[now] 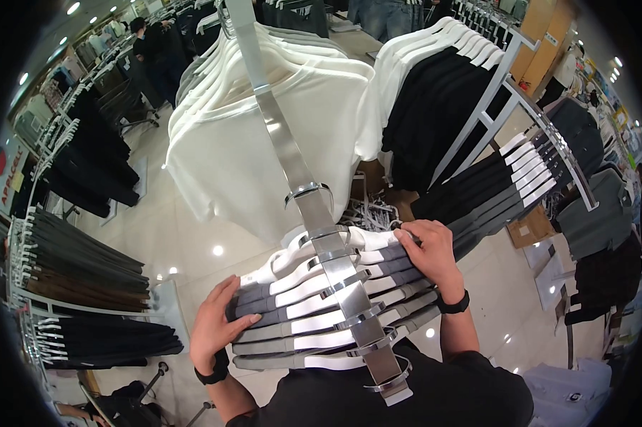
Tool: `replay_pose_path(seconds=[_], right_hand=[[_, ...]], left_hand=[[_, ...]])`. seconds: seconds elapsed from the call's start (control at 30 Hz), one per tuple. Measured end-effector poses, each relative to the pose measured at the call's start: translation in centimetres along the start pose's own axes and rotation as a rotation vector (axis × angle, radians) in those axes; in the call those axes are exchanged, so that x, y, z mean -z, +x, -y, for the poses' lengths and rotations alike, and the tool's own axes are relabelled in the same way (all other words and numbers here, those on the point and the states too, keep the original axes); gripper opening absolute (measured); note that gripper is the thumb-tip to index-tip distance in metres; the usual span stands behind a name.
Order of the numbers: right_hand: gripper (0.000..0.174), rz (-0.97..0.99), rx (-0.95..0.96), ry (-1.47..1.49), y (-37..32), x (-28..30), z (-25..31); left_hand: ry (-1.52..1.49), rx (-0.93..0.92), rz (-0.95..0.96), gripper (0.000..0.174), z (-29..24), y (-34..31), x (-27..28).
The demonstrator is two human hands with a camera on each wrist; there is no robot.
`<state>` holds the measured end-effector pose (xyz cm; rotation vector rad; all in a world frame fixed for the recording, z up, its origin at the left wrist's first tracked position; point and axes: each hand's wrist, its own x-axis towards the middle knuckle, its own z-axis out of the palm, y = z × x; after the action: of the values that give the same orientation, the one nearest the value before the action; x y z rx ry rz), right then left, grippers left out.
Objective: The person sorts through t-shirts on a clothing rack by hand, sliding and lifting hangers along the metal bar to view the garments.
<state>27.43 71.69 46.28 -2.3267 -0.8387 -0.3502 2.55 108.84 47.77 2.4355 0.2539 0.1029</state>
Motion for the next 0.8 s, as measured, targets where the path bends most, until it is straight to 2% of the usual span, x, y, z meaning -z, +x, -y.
replay_pose_path(seconds=[0.03,0.13,0.2,0.3,0.47,0.6,0.73,0.8], right_hand=[[0.021,0.005,0.019,0.004,0.0,0.0,0.1],[0.03,0.012,0.096,0.026,0.2,0.1,0.2],[0.037,0.01,0.179,0.062,0.4,0.1,0.0],[0.042,0.105,0.25,0.192,0.9,0.4,1.3],[0.044,0.245,0.24,0.453,0.8,0.3,2.6],[0.041,0.221,0.227,0.52,0.1,-0.1,1.4],[0.037,0.208,0.207,0.517,0.1,0.1,1.2],[0.034,0.201,0.166,0.464,0.4,0.3,1.0]], left_hand=[[0.006,0.051,0.039,0.094,-0.3,0.2,-0.2],[0.043,0.027,-0.023,0.098,-0.7,0.9,-1.1],[0.001,0.009,-0.006,0.106,-1.3,1.5,-1.2],[-0.055,-0.045,0.029,0.114,-2.1,1.9,-1.4],[-0.104,-0.097,0.15,0.124,-2.3,1.5,-1.2],[-0.164,-0.079,0.221,0.119,-2.6,0.4,-0.7],[-0.149,-0.03,0.218,0.107,-2.7,0.4,-0.7],[-0.202,-0.059,0.169,0.088,-1.9,0.4,-0.8]])
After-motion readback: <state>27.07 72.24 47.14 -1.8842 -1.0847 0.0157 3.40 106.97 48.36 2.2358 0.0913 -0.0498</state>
